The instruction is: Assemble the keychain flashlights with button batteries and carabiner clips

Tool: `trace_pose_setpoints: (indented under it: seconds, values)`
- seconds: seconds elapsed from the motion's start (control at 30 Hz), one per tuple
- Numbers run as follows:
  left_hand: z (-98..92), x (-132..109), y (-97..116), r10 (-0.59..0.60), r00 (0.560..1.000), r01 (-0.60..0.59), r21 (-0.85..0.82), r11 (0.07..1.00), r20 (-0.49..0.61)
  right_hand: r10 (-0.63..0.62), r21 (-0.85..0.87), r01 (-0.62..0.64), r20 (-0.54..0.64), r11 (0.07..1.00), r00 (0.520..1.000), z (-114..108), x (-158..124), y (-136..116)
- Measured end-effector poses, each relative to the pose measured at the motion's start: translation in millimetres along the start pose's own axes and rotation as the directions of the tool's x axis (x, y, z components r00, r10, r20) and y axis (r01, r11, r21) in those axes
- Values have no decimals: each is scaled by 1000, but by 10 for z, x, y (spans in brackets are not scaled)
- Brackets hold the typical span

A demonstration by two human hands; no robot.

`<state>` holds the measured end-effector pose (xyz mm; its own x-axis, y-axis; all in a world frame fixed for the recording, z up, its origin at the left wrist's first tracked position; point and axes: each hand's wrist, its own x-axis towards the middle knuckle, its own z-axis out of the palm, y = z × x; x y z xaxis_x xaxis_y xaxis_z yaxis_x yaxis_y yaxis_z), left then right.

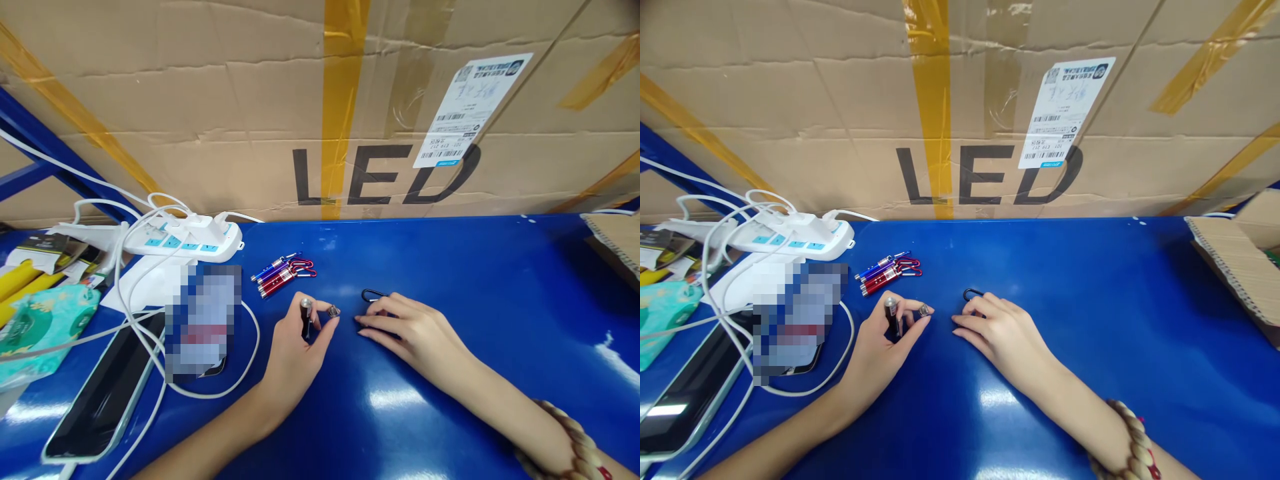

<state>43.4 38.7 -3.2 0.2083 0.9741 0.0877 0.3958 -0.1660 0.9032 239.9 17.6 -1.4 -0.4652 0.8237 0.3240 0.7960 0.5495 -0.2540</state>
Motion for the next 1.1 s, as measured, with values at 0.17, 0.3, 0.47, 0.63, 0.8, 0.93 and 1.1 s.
trace_pose_setpoints:
  seconds: [0.17,0.3,0.47,0.63,0.8,0.93,1.1]
  values:
    - [-29,19,-11,-3,999,0,90,996,34,52,65,-51,-9,997,999,52,-23,71]
    - [-42,35,-63,1,993,-23,188,982,118,133,126,-126,-56,984,989,48,-13,177]
    - [-30,-1,-42,-16,993,-8,197,980,119,255,251,-220,-115,943,960,-62,38,216]
    - [-43,-63,63,-9,994,14,-44,999,110,496,385,-349,-405,854,768,-223,51,176]
    - [-15,-135,64,15,970,11,-106,994,242,583,549,-330,-384,768,716,-177,30,130]
    - [18,-154,48,92,932,-50,-126,991,351,529,570,-269,-358,776,769,-98,30,15]
    - [10,-119,9,259,922,-181,-270,946,287,314,408,-115,-461,905,830,-129,19,-138]
